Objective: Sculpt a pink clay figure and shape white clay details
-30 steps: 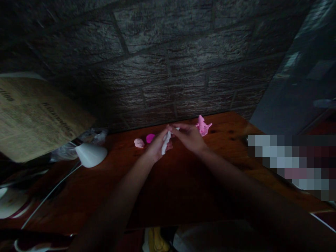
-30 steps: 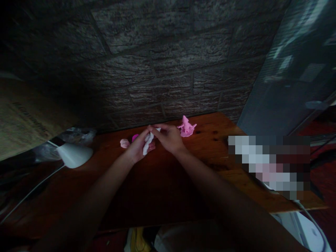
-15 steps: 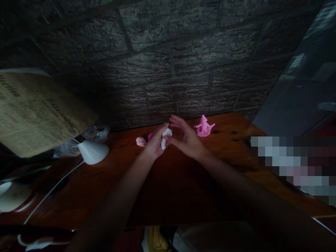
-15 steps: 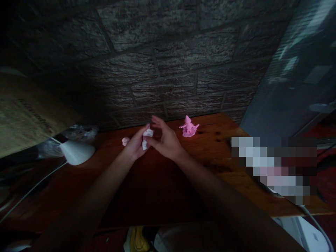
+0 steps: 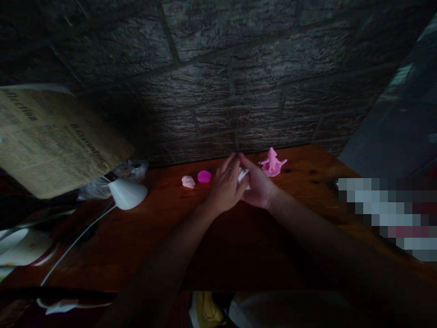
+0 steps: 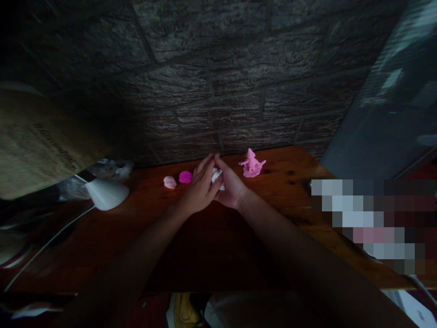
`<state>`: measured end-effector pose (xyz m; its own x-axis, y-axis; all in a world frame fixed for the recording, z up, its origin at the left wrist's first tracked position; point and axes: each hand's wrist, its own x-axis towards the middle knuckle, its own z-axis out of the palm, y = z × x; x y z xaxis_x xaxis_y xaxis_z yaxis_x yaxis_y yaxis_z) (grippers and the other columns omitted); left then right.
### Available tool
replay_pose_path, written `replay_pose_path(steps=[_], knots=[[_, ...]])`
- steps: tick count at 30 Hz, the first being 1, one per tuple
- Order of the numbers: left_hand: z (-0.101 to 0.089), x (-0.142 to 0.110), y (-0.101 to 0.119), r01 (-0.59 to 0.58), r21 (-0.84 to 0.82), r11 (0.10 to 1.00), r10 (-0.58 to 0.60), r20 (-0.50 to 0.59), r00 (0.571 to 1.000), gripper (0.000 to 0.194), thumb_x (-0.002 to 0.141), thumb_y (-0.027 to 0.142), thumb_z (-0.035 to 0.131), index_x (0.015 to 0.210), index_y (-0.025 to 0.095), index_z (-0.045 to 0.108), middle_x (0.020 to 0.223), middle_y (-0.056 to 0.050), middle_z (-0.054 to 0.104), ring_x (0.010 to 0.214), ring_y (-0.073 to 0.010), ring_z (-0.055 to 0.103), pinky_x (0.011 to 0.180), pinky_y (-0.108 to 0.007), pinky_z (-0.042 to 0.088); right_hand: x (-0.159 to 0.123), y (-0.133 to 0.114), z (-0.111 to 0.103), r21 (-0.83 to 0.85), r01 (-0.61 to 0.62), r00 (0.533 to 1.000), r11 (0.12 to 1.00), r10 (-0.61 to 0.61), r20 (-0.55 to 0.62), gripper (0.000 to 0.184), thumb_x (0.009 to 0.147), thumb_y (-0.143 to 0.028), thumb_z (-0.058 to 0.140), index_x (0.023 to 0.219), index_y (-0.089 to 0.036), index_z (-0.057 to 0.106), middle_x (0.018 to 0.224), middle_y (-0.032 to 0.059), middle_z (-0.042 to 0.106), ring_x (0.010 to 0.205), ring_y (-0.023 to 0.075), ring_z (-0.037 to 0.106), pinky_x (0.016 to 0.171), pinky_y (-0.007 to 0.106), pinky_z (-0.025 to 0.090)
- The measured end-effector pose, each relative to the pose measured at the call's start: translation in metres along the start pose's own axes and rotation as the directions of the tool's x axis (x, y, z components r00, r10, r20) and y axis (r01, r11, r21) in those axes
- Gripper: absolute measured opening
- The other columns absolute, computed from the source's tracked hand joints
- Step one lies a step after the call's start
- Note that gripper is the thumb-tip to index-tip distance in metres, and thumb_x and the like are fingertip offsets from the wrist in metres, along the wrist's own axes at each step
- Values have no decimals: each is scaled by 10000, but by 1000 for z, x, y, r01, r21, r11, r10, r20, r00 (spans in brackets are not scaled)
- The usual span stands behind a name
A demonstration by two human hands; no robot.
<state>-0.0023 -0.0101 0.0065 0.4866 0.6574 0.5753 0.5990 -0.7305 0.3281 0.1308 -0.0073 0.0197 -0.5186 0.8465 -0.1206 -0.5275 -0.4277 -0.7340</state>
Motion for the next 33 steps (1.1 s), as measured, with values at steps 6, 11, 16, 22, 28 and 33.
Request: replay_pose_path(steps=[6,11,16,22,28,33], knots=[[-2,-5,-14,-90,63,994,89,17,996,701,1017,415,449,1607,181,150,1634,-220,316,1547,-349,238,1225,-598,272,-3,-1,-3,-171,53,998,984,-48,34,422,759,-510,829,1043,-220,711,1011,85,730,911,232,655,726,344,537],[-14,-3,-16,-167,-48,985,148,-273,950,790,953,356,592,1605,221,166,1586,-193,401,1487,-331,347,1203,-568,312,-2,-7,-10,-131,146,989,981,-148,0,377,674,-284,903,1008,-242,733,873,3,706,561,67,484,450,178,351],[-18,-1,-12,-77,-134,988,1,-493,870,453,1017,280,469,1465,226,431,1389,-136,606,1305,-251,546,1121,-481,418,-5,-5,0,-166,130,991,978,-135,-16,347,617,-206,912,903,-211,715,707,-51,643,431,9,292,374,170,110],[-12,0,-4,-28,-136,990,-46,-512,858,347,1029,276,449,1362,211,523,1284,-116,662,1257,-224,577,1105,-446,433,-9,-10,13,-143,70,976,987,-98,-195,539,748,-561,814,576,-217,437,439,-90,371,353,28,183,342,208,46],[-9,-1,3,-60,-101,993,3,-486,874,343,1037,275,442,1365,207,516,1275,-120,669,1275,-226,568,1116,-455,428,-10,-15,14,-63,54,973,997,-67,-222,527,968,-477,536,538,-228,361,359,-87,268,302,54,136,331,214,60],[-7,-1,8,-94,-92,991,46,-425,904,362,1027,287,476,1375,190,510,1335,-145,639,1334,-246,526,1136,-479,418,0,-4,8,-32,109,944,994,-114,-310,156,930,-206,516,799,-203,601,504,-53,510,396,84,429,399,191,336]])
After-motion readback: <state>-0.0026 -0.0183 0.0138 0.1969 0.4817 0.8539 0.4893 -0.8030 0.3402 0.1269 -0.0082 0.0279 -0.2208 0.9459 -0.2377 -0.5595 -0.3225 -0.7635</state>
